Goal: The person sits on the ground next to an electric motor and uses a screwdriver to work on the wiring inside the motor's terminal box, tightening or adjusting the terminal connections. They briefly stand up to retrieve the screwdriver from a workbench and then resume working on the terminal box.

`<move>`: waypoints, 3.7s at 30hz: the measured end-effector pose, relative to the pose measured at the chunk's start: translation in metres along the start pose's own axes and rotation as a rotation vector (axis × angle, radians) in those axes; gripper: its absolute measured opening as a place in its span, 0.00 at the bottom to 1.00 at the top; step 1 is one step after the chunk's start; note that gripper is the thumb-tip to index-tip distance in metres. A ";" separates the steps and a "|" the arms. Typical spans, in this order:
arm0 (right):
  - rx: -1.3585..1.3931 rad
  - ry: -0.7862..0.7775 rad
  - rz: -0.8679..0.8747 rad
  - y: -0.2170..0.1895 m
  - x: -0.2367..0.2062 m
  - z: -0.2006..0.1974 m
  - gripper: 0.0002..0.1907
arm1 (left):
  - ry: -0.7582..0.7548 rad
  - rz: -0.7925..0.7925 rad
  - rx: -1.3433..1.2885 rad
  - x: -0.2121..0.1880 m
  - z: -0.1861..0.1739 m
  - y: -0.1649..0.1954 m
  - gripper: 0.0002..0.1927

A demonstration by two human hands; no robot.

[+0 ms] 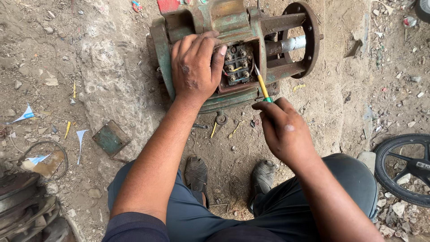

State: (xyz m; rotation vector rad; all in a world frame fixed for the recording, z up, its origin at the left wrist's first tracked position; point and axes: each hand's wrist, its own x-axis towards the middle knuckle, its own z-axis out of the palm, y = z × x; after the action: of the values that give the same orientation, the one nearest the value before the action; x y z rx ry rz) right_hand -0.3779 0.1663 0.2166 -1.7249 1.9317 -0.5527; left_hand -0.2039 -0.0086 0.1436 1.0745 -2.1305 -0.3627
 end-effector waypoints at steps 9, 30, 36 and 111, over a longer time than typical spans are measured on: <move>0.081 0.013 -0.053 0.015 0.000 0.009 0.12 | 0.003 0.007 0.001 -0.001 0.001 0.000 0.14; -0.324 -0.104 0.056 -0.011 -0.002 -0.009 0.15 | 0.005 0.001 -0.022 -0.001 0.000 0.002 0.13; -0.487 -0.139 -0.026 -0.003 0.001 -0.020 0.16 | 0.001 0.001 -0.022 -0.001 -0.001 0.002 0.13; -0.036 0.207 -0.047 0.013 -0.004 0.047 0.12 | 0.001 -0.001 -0.007 0.001 -0.003 0.003 0.14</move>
State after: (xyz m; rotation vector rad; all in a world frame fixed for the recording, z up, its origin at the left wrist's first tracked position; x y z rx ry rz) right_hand -0.3597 0.1727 0.1715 -1.8010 2.0561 -0.7442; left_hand -0.2041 -0.0075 0.1480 1.0720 -2.1259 -0.3699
